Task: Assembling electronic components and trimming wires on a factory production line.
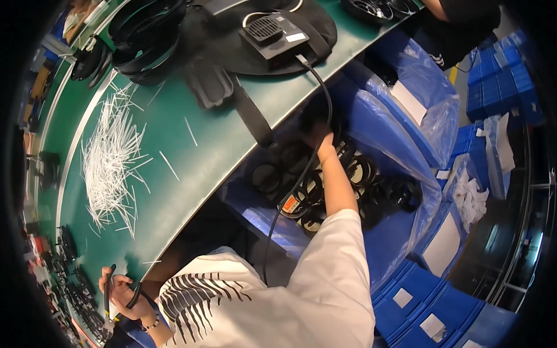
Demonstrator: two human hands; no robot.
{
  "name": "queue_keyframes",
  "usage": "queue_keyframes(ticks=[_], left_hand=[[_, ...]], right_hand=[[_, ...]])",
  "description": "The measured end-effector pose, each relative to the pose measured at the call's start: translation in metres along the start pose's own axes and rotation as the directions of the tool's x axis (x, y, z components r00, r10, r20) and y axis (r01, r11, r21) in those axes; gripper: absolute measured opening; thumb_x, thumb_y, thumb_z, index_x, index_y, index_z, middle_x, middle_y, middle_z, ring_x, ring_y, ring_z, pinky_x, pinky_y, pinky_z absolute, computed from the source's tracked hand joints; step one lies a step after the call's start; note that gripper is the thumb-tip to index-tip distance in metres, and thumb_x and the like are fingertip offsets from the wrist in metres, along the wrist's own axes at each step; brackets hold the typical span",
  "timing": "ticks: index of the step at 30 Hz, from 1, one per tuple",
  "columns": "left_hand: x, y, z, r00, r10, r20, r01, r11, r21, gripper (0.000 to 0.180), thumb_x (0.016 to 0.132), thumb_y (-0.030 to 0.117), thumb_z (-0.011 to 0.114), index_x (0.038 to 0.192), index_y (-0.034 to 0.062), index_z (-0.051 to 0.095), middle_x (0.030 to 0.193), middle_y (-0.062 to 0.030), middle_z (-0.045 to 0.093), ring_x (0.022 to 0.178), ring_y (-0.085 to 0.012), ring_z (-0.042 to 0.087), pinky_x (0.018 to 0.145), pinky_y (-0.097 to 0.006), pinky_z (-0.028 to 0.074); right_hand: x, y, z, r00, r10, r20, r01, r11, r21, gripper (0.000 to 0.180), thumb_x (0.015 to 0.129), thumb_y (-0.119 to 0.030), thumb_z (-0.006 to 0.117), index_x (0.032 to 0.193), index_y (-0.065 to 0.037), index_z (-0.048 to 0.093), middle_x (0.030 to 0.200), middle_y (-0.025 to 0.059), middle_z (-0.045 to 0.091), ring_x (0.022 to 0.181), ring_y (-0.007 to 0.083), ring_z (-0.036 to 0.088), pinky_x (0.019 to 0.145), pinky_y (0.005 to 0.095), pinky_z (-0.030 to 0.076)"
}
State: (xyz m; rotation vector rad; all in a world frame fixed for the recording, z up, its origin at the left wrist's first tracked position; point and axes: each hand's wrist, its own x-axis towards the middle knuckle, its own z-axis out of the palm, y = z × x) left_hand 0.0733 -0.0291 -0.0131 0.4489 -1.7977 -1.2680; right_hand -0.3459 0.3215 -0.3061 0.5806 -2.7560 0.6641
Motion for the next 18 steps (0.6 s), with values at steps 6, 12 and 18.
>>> queue_keyframes(ticks=[6, 12, 18], left_hand=[[-0.001, 0.0, -0.002, 0.999, -0.026, -0.033, 0.026, 1.0, -0.009, 0.048, 0.086, 0.032, 0.033, 0.117, -0.0035, 0.039, 0.119, -0.0205, 0.039, 0.068, -0.017, 0.044, 0.063, -0.026, 0.037], [-0.001, 0.001, -0.003, 1.0, -0.031, -0.003, 0.031, 0.999, -0.018, 0.049, 0.086, 0.032, 0.032, 0.118, -0.0038, 0.039, 0.119, -0.0201, 0.041, 0.069, -0.0172, 0.044, 0.063, -0.026, 0.036], [-0.002, -0.001, -0.002, 1.0, -0.018, 0.025, 0.017, 0.999, 0.037, 0.05, 0.085, 0.033, 0.032, 0.117, -0.0043, 0.04, 0.118, -0.0196, 0.043, 0.067, -0.0166, 0.044, 0.062, -0.025, 0.036]], right_hand=[[-0.033, -0.022, -0.014, 0.978, 0.201, 0.058, -0.189, 0.968, -0.163, 0.044, 0.061, -0.035, 0.067, 0.095, -0.007, 0.059, 0.09, 0.0169, 0.06, 0.081, 0.0345, 0.057, 0.069, 0.0413, 0.047], [-0.059, 0.002, 0.012, 0.993, -0.058, 0.104, 0.055, 0.998, 0.03, 0.036, 0.06, -0.026, 0.063, 0.087, -0.002, 0.06, 0.087, 0.0201, 0.06, 0.084, 0.036, 0.055, 0.075, 0.0416, 0.045], [-0.032, 0.033, 0.049, 0.935, 0.113, 0.335, -0.074, 0.989, -0.128, 0.045, 0.062, -0.037, 0.064, 0.094, -0.005, 0.06, 0.091, 0.0196, 0.06, 0.083, 0.0375, 0.057, 0.072, 0.0422, 0.047]])
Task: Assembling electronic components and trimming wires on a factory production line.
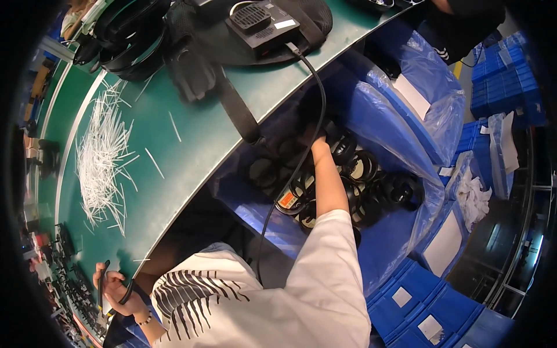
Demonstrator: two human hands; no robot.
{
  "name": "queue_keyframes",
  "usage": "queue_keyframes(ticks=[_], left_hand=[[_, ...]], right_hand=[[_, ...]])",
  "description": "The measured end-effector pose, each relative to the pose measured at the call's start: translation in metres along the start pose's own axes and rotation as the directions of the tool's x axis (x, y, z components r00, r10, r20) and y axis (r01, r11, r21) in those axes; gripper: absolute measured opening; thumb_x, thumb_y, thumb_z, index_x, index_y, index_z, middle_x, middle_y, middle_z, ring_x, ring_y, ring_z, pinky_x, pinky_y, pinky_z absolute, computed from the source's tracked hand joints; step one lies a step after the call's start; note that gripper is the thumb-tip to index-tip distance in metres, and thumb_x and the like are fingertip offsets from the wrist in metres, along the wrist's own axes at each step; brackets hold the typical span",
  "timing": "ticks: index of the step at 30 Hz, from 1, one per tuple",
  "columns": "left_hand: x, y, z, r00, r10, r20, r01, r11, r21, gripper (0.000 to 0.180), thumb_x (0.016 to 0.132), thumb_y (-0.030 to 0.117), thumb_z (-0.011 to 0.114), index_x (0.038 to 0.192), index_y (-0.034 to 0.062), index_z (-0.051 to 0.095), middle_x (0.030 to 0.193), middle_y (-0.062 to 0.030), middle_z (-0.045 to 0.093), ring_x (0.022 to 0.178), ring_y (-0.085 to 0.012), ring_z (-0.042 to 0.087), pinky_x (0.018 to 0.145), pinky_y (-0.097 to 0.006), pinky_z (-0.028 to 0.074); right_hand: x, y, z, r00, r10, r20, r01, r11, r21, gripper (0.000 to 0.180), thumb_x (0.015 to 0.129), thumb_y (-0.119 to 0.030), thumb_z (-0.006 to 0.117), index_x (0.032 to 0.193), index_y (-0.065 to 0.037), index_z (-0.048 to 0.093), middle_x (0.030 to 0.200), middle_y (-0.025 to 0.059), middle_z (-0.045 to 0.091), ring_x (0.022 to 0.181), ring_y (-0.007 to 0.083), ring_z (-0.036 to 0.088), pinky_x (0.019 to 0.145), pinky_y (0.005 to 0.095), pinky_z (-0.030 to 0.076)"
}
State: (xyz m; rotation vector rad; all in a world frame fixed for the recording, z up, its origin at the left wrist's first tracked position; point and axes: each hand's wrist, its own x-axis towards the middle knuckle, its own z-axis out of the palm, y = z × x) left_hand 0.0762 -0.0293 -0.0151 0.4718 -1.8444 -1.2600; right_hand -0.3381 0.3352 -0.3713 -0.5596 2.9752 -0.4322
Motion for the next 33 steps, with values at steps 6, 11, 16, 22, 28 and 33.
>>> queue_keyframes(ticks=[6, 11, 16, 22, 28, 33], left_hand=[[0.003, 0.003, 0.007, 0.998, 0.054, 0.035, -0.056, 0.995, 0.082, 0.05, 0.082, 0.034, 0.034, 0.113, -0.0045, 0.041, 0.109, -0.0205, 0.044, 0.062, -0.0138, 0.043, 0.063, -0.024, 0.035], [0.003, 0.007, 0.004, 1.0, 0.0, -0.011, 0.002, 0.988, 0.154, 0.055, 0.079, 0.043, 0.04, 0.11, -0.002, 0.04, 0.104, -0.0209, 0.044, 0.059, -0.0129, 0.045, 0.067, -0.024, 0.036], [0.001, 0.007, 0.003, 0.995, -0.102, 0.001, 0.101, 0.989, 0.112, 0.056, 0.078, 0.048, 0.048, 0.104, -0.0001, 0.038, 0.103, -0.0194, 0.046, 0.06, -0.0137, 0.049, 0.057, -0.021, 0.036], [-0.001, 0.013, 0.003, 0.992, -0.124, -0.012, 0.124, 0.992, 0.013, 0.053, 0.077, 0.045, 0.049, 0.104, 0.0007, 0.038, 0.102, -0.0175, 0.047, 0.061, -0.0136, 0.051, 0.058, -0.022, 0.036], [-0.002, 0.012, -0.006, 0.994, -0.104, 0.034, 0.106, 0.993, -0.057, 0.049, 0.077, 0.04, 0.048, 0.102, -0.0012, 0.038, 0.1, -0.0192, 0.049, 0.059, -0.014, 0.053, 0.058, -0.022, 0.039], [0.002, 0.009, -0.011, 0.99, -0.125, 0.068, 0.139, 0.957, -0.254, 0.05, 0.077, 0.039, 0.049, 0.102, -0.0024, 0.038, 0.099, -0.0226, 0.048, 0.057, -0.0166, 0.054, 0.057, -0.024, 0.042]], right_hand=[[0.018, -0.025, -0.003, 0.941, -0.201, -0.271, 0.253, 0.952, 0.175, 0.042, 0.064, -0.034, 0.063, 0.096, -0.007, 0.06, 0.09, 0.0185, 0.06, 0.085, 0.0344, 0.058, 0.072, 0.0389, 0.047], [0.027, -0.032, -0.012, 0.929, -0.362, -0.071, 0.362, 0.932, -0.016, 0.042, 0.069, -0.031, 0.059, 0.103, -0.006, 0.058, 0.101, 0.0191, 0.057, 0.096, 0.0335, 0.054, 0.083, 0.0404, 0.043], [0.001, -0.019, -0.028, 0.931, -0.361, -0.056, 0.364, 0.93, 0.049, 0.042, 0.068, -0.031, 0.06, 0.101, -0.005, 0.058, 0.1, 0.0185, 0.058, 0.094, 0.0337, 0.054, 0.081, 0.04, 0.043], [-0.013, -0.012, -0.027, 0.974, -0.212, 0.085, 0.204, 0.974, 0.094, 0.041, 0.067, -0.029, 0.062, 0.099, -0.004, 0.059, 0.097, 0.0177, 0.059, 0.091, 0.0341, 0.055, 0.079, 0.0394, 0.044], [-0.028, -0.058, -0.102, 0.988, 0.045, 0.149, -0.121, 0.822, 0.557, 0.035, 0.061, -0.025, 0.067, 0.087, -0.003, 0.059, 0.084, 0.0125, 0.062, 0.079, 0.0326, 0.058, 0.07, 0.037, 0.045], [-0.086, -0.058, -0.183, 0.931, 0.15, 0.332, -0.327, -0.058, 0.943, 0.047, 0.06, -0.003, 0.053, 0.106, 0.001, 0.044, 0.075, 0.0179, 0.057, 0.072, 0.0322, 0.059, 0.069, 0.0419, 0.051]])
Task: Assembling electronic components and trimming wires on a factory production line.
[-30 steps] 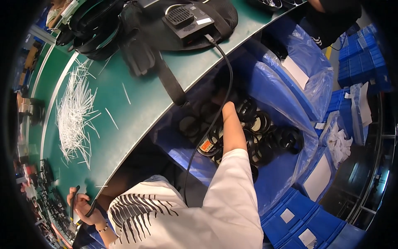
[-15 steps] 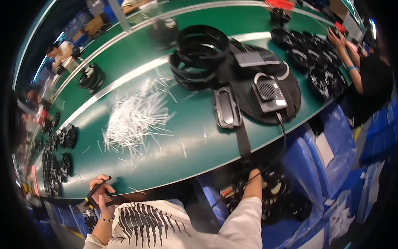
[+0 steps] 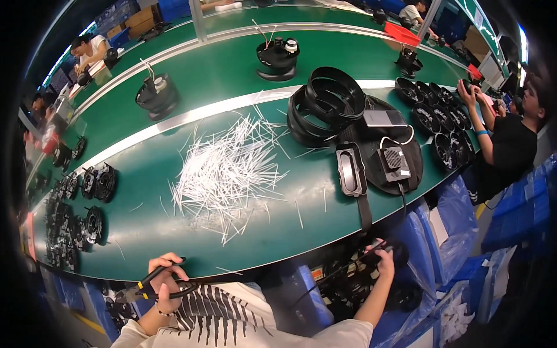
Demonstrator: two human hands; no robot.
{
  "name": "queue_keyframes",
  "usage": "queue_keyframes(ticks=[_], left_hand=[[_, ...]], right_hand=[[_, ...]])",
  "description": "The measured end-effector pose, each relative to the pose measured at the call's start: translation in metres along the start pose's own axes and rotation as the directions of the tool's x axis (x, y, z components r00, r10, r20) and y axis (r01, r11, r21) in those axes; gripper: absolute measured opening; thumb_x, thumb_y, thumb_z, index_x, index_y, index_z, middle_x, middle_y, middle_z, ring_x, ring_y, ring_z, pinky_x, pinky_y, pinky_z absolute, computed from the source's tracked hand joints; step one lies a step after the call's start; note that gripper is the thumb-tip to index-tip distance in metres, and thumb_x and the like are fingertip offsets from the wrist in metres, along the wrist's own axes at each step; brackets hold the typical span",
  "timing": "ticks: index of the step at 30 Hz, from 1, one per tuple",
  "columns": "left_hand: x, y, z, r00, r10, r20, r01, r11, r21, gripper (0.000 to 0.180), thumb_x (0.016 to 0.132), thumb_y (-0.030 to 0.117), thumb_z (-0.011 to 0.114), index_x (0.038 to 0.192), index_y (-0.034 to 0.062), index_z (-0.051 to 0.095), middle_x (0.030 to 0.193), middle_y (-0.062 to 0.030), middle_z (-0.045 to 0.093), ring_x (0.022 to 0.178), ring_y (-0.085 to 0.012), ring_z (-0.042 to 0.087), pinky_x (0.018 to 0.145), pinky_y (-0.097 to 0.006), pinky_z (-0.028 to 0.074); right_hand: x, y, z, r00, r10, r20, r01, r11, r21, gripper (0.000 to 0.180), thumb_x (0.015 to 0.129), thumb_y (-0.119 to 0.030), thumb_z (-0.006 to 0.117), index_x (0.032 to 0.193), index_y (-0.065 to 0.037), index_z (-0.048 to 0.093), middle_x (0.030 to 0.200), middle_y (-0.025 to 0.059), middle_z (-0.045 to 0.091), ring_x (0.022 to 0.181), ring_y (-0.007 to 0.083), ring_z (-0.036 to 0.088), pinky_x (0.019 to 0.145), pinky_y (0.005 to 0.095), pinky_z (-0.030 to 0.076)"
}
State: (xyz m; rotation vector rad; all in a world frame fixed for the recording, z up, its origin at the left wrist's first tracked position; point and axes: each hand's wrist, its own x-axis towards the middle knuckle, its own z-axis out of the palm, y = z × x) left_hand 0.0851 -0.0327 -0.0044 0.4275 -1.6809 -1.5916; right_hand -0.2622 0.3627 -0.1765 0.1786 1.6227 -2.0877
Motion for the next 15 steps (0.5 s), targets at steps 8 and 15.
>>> queue_keyframes(ticks=[8, 15], left_hand=[[0.003, 0.002, -0.015, 0.995, -0.07, 0.07, 0.087, 0.957, -0.278, 0.048, 0.078, 0.037, 0.05, 0.103, -0.0017, 0.038, 0.099, -0.024, 0.047, 0.06, -0.0217, 0.055, 0.062, -0.03, 0.045], [-0.002, -0.007, -0.021, 0.986, -0.046, 0.159, 0.102, 0.924, -0.367, 0.05, 0.078, 0.039, 0.052, 0.103, -0.0022, 0.038, 0.099, -0.0239, 0.046, 0.062, -0.0223, 0.054, 0.058, -0.029, 0.047]], right_hand=[[-0.095, -0.137, 0.056, 0.812, -0.515, 0.273, 0.508, 0.855, 0.102, 0.07, 0.058, -0.019, 0.067, 0.119, -0.006, 0.034, 0.082, 0.0125, 0.054, 0.071, 0.0232, 0.053, 0.064, 0.0296, 0.046], [-0.113, -0.223, 0.254, 0.627, -0.409, 0.663, 0.712, 0.646, -0.275, 0.054, 0.058, -0.019, 0.068, 0.101, -0.001, 0.041, 0.08, 0.0106, 0.053, 0.073, 0.0185, 0.056, 0.064, 0.0283, 0.048]])
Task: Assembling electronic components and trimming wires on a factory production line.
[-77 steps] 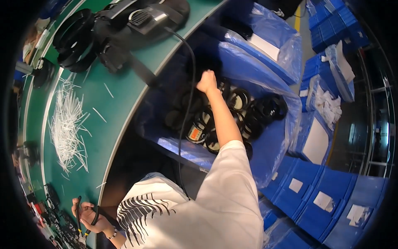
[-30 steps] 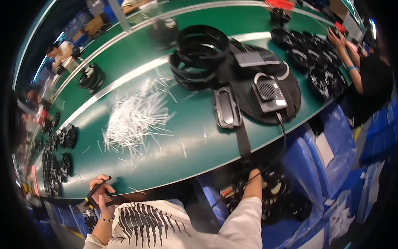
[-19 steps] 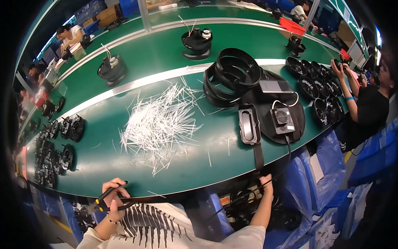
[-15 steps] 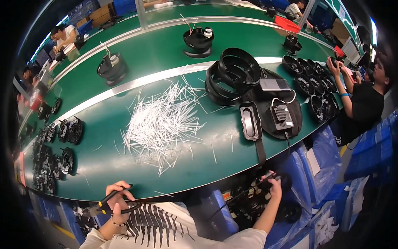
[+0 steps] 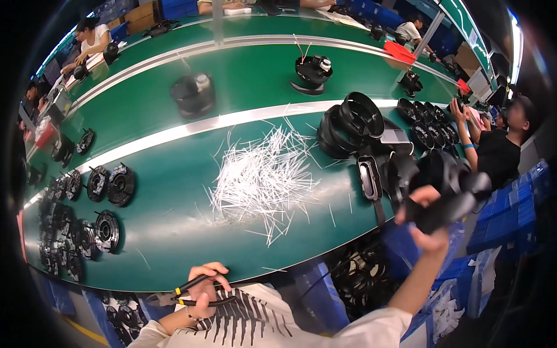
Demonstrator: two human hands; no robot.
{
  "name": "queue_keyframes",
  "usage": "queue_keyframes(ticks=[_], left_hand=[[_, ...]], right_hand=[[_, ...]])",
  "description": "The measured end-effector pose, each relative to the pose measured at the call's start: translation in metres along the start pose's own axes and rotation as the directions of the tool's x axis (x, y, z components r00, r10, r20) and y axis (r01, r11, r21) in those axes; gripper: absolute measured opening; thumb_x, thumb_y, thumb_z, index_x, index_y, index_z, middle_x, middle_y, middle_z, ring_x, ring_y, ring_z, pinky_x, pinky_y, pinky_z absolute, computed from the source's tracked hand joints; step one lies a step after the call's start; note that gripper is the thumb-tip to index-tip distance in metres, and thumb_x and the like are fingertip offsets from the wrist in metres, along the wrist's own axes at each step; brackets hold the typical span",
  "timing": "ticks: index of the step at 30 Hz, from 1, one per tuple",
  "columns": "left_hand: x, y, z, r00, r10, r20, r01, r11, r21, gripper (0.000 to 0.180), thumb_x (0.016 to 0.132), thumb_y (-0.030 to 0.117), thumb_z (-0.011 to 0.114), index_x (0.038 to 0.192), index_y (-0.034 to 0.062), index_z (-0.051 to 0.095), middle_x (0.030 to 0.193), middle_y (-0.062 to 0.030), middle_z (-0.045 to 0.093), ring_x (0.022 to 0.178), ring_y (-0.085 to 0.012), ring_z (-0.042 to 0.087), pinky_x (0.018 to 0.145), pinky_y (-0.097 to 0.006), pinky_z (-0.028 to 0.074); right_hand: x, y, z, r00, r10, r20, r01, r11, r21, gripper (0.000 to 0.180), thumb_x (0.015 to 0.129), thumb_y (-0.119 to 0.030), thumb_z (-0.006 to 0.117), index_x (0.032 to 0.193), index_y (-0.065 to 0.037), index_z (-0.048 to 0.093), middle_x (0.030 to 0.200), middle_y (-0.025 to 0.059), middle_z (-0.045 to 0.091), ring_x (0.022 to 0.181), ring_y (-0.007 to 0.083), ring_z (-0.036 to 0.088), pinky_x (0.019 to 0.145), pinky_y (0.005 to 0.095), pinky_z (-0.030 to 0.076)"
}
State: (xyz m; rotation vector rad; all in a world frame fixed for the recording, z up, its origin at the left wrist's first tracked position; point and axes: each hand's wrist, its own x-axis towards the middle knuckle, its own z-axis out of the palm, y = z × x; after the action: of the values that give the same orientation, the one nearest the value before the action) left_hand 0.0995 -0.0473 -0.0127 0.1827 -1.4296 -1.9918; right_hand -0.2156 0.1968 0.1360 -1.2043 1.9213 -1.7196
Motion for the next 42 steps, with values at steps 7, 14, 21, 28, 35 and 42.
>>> queue_keyframes(ticks=[7, 14, 21, 28, 35, 42], left_hand=[[0.0, 0.005, -0.004, 0.999, 0.031, 0.043, -0.032, 0.999, 0.027, 0.047, 0.079, 0.036, 0.05, 0.104, -0.0017, 0.037, 0.101, -0.0234, 0.045, 0.06, -0.0222, 0.055, 0.071, -0.033, 0.043], [0.0, 0.002, -0.004, 0.997, 0.019, 0.075, -0.018, 1.0, -0.018, 0.047, 0.079, 0.035, 0.049, 0.104, -0.0015, 0.036, 0.1, -0.0234, 0.045, 0.06, -0.0221, 0.056, 0.071, -0.033, 0.043], [0.003, 0.0, -0.003, 0.996, 0.054, 0.078, -0.051, 0.998, -0.037, 0.047, 0.079, 0.035, 0.05, 0.104, -0.0017, 0.037, 0.101, -0.0236, 0.045, 0.06, -0.0223, 0.056, 0.065, -0.031, 0.045], [0.017, 0.012, -0.016, 0.967, -0.105, 0.231, 0.124, 0.99, -0.07, 0.043, 0.078, 0.02, 0.047, 0.114, -0.002, 0.034, 0.114, -0.0216, 0.043, 0.085, -0.0189, 0.052, 0.075, -0.032, 0.045], [0.048, 0.049, -0.017, 0.972, -0.216, 0.091, 0.166, 0.909, 0.382, 0.043, 0.085, 0.03, 0.042, 0.106, -0.0082, 0.043, 0.103, -0.0231, 0.051, 0.095, -0.0331, 0.05, 0.079, -0.042, 0.041], [0.091, 0.076, -0.034, 0.919, -0.345, 0.19, 0.119, 0.704, 0.7, 0.049, 0.087, 0.033, 0.042, 0.111, -0.0081, 0.035, 0.093, -0.0268, 0.054, 0.086, -0.0398, 0.055, 0.076, -0.042, 0.043]], right_hand=[[0.076, 0.023, 0.101, 0.852, 0.26, 0.454, 0.244, 0.57, -0.785, 0.04, 0.053, -0.015, 0.062, 0.092, -0.007, 0.058, 0.084, 0.01, 0.062, 0.075, 0.029, 0.059, 0.071, 0.0343, 0.047], [0.081, 0.055, 0.078, 0.757, 0.427, 0.495, 0.16, 0.613, -0.774, 0.048, 0.048, -0.012, 0.063, 0.092, 0.006, 0.052, 0.082, 0.021, 0.057, 0.081, 0.0352, 0.056, 0.074, 0.0343, 0.046], [0.072, 0.035, 0.067, 0.867, 0.35, 0.354, 0.139, 0.512, -0.848, 0.065, 0.05, -0.021, 0.075, 0.105, 0.005, 0.052, 0.103, 0.0197, 0.054, 0.098, 0.0335, 0.051, 0.086, 0.0354, 0.042], [0.019, -0.025, 0.169, 0.9, -0.418, 0.128, 0.376, 0.591, -0.714, 0.057, 0.051, -0.023, 0.08, 0.097, 0.0, 0.057, 0.099, 0.0164, 0.058, 0.09, 0.0323, 0.055, 0.079, 0.0388, 0.044], [0.015, 0.006, 0.3, 0.841, -0.185, 0.509, 0.278, 0.954, -0.113, 0.107, 0.053, -0.047, 0.076, 0.131, 0.003, 0.023, 0.133, 0.0219, 0.025, 0.123, 0.0408, 0.024, 0.1, 0.047, 0.022], [0.045, 0.035, 0.311, 0.831, -0.265, 0.489, 0.312, 0.95, -0.016, 0.106, 0.054, -0.02, 0.073, 0.136, -0.003, 0.01, 0.137, 0.0215, 0.018, 0.125, 0.0384, 0.021, 0.101, 0.0432, 0.022]])
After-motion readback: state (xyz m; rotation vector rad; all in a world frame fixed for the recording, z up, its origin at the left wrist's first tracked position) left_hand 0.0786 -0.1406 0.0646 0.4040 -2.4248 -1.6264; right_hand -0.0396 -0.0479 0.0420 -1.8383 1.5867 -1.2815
